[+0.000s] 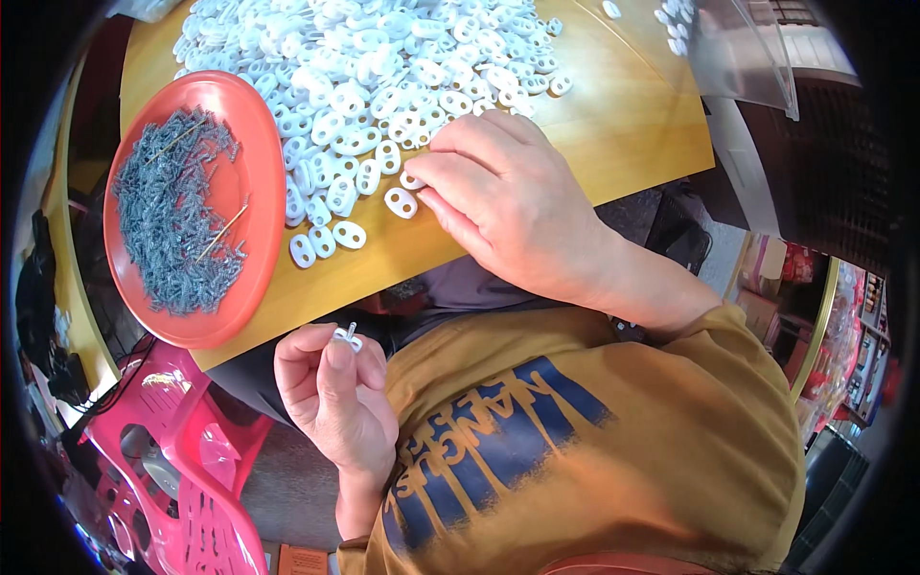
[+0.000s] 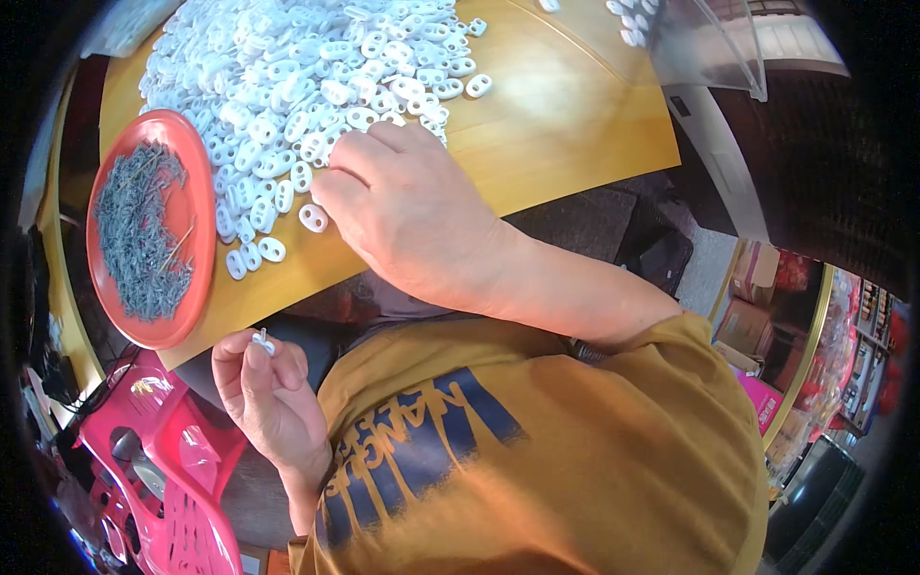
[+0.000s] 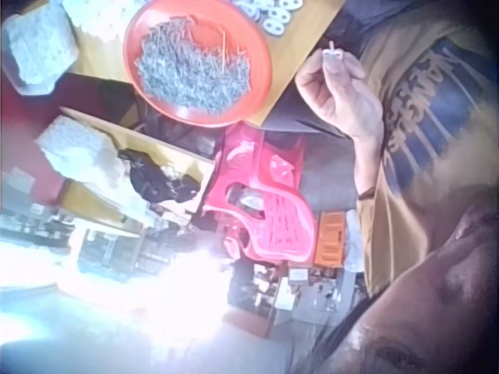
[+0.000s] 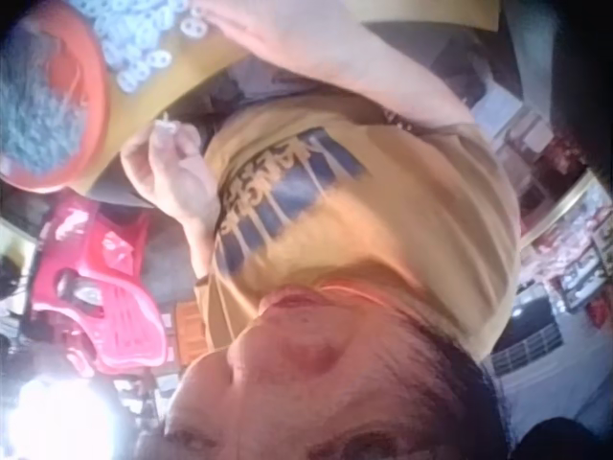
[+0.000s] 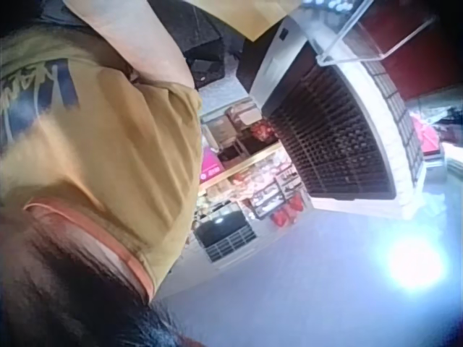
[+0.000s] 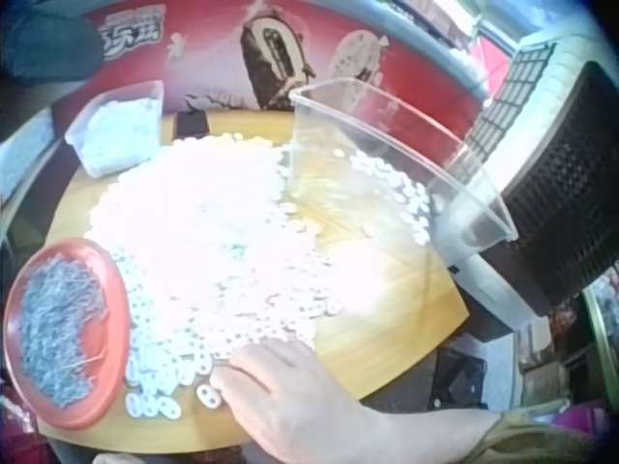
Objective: Assembling small white plastic components by manually inserting metal pins into them.
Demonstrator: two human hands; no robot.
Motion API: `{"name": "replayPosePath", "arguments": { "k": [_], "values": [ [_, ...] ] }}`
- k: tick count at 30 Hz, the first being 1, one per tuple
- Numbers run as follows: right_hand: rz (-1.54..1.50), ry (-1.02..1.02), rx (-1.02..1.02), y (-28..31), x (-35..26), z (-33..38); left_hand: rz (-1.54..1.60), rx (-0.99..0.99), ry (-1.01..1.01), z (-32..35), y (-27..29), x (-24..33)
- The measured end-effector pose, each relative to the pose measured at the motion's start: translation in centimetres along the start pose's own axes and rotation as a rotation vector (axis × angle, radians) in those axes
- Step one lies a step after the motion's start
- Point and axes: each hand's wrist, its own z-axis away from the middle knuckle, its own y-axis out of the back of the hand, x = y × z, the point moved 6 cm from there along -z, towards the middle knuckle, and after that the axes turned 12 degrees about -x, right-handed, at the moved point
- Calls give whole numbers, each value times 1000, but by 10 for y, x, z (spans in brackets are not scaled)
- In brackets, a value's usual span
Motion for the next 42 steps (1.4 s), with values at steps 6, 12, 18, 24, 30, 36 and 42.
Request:
{"name": "replayPosePath", "arguments": {
  "k": [6, 12, 18, 24, 30, 36, 42],
  "values": [
    [60, 29, -39, -3, -1, -1, 16, -26, 4, 1, 0, 1],
    [-34, 6, 8, 7, -7, -5, 13, -23, 1, 3, -1, 3],
    [-916, -203, -42, 8, -10, -3, 51, -92, -44, -3, -11, 12],
    [-1510, -384, -250, -4, -27, -2, 51, -155, -103, -7, -20, 20],
    [-1750, -535, -327, -17, -33, 6, 64, -175, -96, -8, -25, 19],
    [-1713, -400, -344, -17, -38, 9, 50, -152, -90, -5, -23, 15],
    [-1712, -322, -290, -16, -40, 7, 37, -140, -86, -4, -23, 15]
  ]
}}
